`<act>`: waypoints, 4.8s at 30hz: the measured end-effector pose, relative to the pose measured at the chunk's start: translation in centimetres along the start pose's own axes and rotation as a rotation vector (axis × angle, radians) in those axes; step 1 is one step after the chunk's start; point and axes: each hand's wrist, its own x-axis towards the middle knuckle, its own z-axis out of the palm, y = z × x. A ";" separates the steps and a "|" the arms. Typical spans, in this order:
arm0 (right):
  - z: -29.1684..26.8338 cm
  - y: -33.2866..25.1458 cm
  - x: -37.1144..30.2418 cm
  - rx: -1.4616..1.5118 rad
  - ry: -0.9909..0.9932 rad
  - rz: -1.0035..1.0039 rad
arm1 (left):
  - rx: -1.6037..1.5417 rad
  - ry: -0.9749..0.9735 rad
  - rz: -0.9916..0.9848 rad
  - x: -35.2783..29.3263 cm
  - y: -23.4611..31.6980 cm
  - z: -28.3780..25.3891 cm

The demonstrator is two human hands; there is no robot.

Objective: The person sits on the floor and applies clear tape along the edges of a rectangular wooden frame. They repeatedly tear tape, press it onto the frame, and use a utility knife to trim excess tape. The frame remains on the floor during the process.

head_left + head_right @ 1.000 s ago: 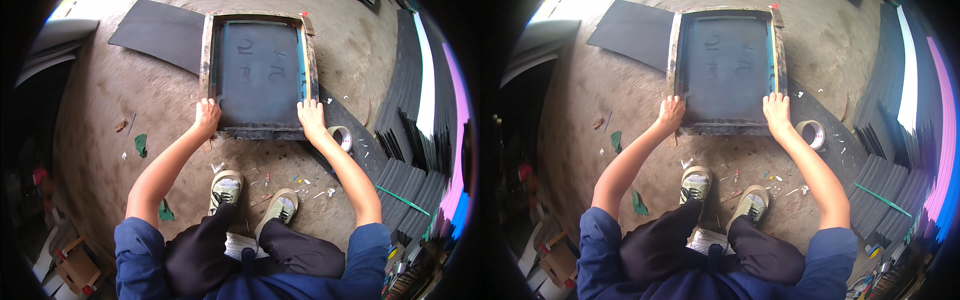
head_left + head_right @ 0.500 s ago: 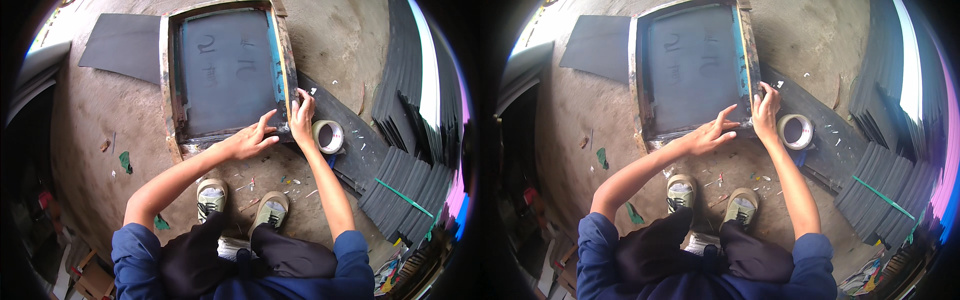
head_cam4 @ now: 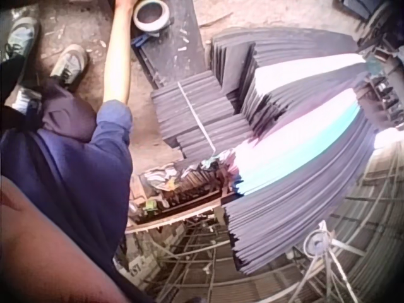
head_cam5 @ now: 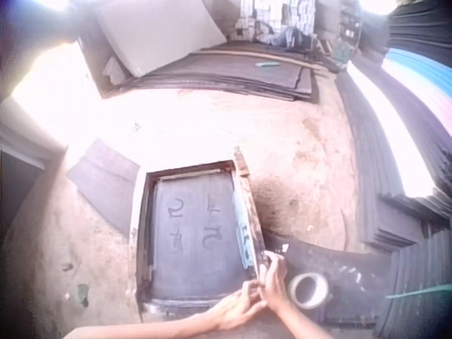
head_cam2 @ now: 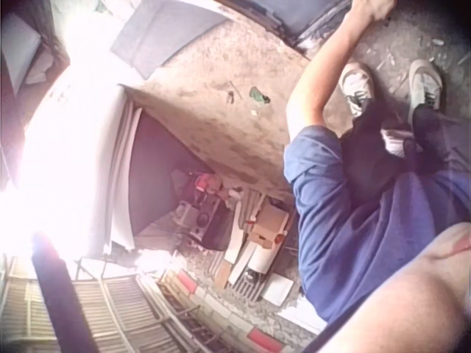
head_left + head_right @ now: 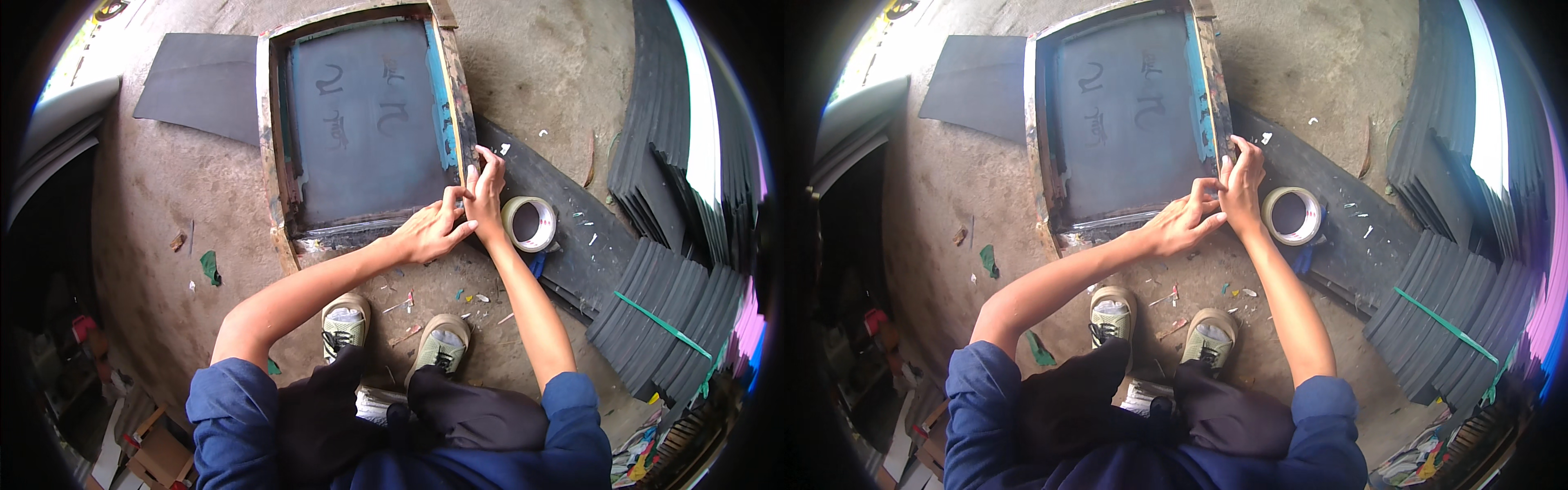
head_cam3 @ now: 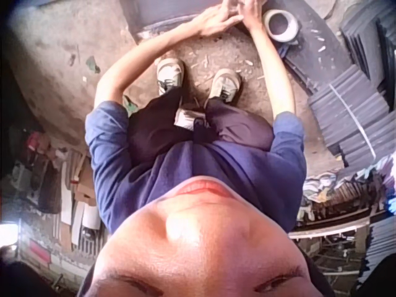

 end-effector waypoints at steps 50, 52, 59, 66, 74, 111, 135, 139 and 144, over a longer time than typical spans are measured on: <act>6.9 -7.4 3.6 -0.422 -0.845 -0.768 | -0.304 1.160 -0.385 -16.3 -13.9 -7.0; 9.5 -8.7 3.2 -0.333 -0.834 -0.750 | -0.298 1.153 -0.391 -16.2 -13.6 -7.2; 11.8 -10.1 1.9 -0.332 -0.808 -0.757 | -0.330 1.135 -0.347 -16.3 -14.2 -7.1; 4.8 -6.1 3.3 -0.438 -0.852 -0.616 | -0.452 1.123 -0.384 -16.5 -14.3 -6.9; 16.2 -12.8 1.0 -0.340 -0.801 -0.747 | -0.709 1.070 -0.345 -16.3 -15.5 -7.0; 14.7 -16.5 -7.1 -0.193 -0.558 -0.608 | 0.149 1.104 0.056 -16.8 -12.3 -7.8; -4.1 -5.1 -2.6 -0.544 -0.643 -0.653 | 1.192 0.331 0.011 -18.2 -8.8 -7.0; -4.0 -5.0 -2.9 -0.594 -0.609 -0.649 | 1.150 0.382 -0.030 -18.5 -9.3 -6.6; -3.2 -5.1 -2.7 -0.556 -0.502 -0.632 | 1.149 0.466 -0.020 -17.7 -9.6 -7.8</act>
